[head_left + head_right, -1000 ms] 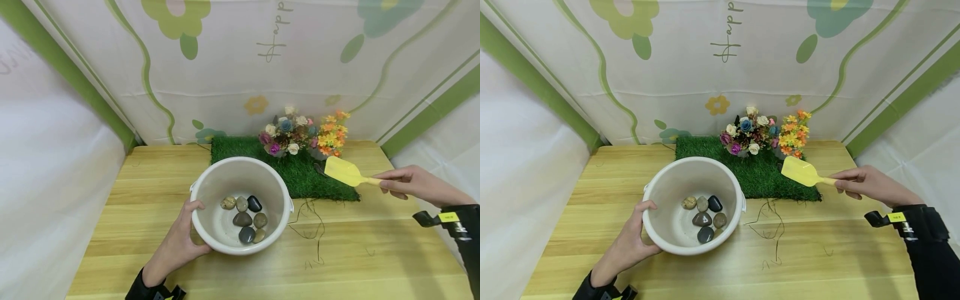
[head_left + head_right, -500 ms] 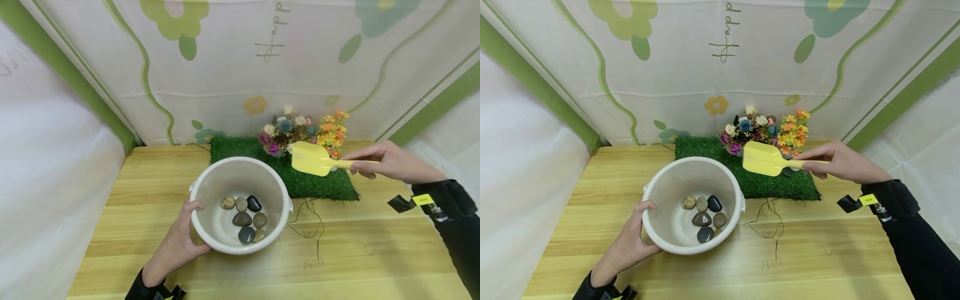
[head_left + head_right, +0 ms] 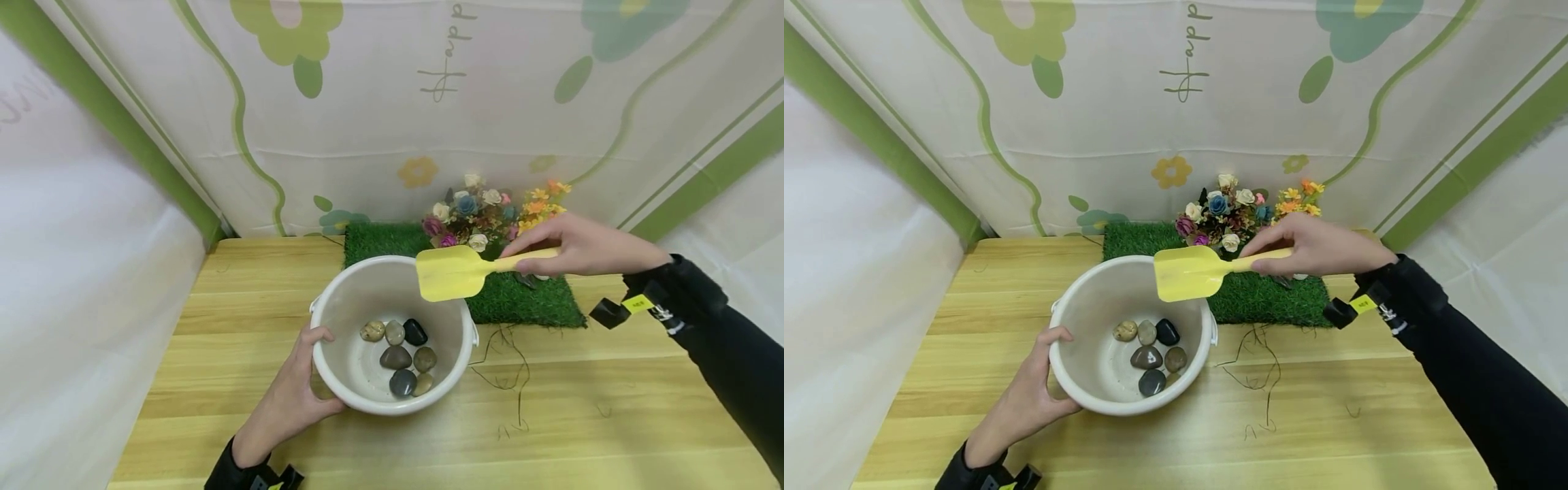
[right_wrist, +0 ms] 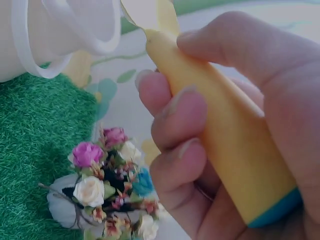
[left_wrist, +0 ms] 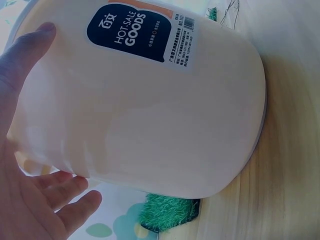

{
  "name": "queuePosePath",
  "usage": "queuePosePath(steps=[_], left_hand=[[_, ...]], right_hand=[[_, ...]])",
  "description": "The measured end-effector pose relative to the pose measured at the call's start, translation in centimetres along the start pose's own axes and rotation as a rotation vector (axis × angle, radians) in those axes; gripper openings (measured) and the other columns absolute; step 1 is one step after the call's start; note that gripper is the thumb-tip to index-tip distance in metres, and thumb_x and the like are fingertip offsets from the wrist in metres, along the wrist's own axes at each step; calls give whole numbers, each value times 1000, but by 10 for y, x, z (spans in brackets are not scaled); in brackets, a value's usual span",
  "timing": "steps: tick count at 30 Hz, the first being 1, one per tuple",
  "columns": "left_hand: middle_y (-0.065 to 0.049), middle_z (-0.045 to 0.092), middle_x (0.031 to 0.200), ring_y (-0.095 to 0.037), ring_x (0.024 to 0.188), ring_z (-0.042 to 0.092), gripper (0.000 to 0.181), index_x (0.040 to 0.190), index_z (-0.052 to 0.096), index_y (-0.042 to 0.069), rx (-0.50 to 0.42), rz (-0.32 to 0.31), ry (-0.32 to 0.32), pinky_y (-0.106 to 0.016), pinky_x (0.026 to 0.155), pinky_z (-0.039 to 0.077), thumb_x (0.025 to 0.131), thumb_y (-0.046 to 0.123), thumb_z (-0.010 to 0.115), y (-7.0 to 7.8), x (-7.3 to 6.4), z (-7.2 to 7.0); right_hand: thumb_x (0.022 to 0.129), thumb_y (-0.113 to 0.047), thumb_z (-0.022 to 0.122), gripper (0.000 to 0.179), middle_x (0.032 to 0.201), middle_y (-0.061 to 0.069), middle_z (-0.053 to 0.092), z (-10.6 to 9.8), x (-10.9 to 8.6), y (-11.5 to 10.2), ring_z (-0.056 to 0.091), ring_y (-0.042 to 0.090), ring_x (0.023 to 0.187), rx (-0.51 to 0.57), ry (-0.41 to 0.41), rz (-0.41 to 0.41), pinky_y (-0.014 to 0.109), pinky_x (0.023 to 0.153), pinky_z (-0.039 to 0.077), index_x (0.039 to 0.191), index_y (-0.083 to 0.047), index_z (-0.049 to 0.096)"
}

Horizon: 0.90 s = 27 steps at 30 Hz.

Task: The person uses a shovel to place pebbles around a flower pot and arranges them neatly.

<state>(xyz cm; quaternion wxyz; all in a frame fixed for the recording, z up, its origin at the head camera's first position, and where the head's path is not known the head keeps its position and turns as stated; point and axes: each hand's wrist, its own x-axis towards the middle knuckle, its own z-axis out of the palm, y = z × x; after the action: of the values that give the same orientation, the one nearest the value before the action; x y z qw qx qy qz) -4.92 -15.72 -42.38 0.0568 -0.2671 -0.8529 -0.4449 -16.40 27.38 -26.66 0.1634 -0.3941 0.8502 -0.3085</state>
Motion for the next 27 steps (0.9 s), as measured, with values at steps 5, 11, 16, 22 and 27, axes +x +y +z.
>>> queuePosePath(steps=[5, 11, 16, 22, 27], left_hand=[[-5, 14, 151, -28, 128, 30, 85, 122, 32, 15, 8, 13, 13, -48, 91, 40, 59, 40, 83, 0, -1, -1], [-5, 14, 151, -29, 127, 32, 85, 121, 33, 12, -1, 11, 11, -46, 89, 42, 58, 38, 84, 0, -2, -1], [-6, 16, 150, -31, 125, 34, 85, 122, 33, 11, -12, 14, 7, -45, 87, 44, 58, 35, 84, 0, -2, 0], [-6, 16, 150, -31, 126, 33, 85, 122, 33, 12, -15, 22, 8, -46, 89, 42, 58, 35, 84, -1, -1, 0], [-7, 19, 149, -30, 125, 35, 86, 122, 33, 13, -12, 15, 6, -46, 88, 43, 57, 35, 84, 0, -1, 0]], right_hand=[[91, -26, 57, 26, 87, -11, 60, 4, 19, -17, 44, 8, 55, -68, -53, -13, 28, 49, 40, 116, -30, 61], [92, -28, 55, 21, 84, -14, 59, 18, 47, -40, 44, 6, 60, -172, -132, -90, 26, 51, 39, 112, -28, 63], [90, -21, 57, 19, 82, -17, 57, 33, 66, -53, 45, 3, 62, -295, -168, -146, 26, 55, 40, 106, -26, 66], [85, -21, 62, 12, 78, -15, 55, 51, 82, -63, 46, 2, 63, -437, -211, -193, 24, 57, 43, 96, -22, 67], [82, -19, 64, 4, 71, -13, 52, 65, 92, -72, 44, 4, 57, -512, -256, -187, 22, 51, 41, 84, -23, 65]])
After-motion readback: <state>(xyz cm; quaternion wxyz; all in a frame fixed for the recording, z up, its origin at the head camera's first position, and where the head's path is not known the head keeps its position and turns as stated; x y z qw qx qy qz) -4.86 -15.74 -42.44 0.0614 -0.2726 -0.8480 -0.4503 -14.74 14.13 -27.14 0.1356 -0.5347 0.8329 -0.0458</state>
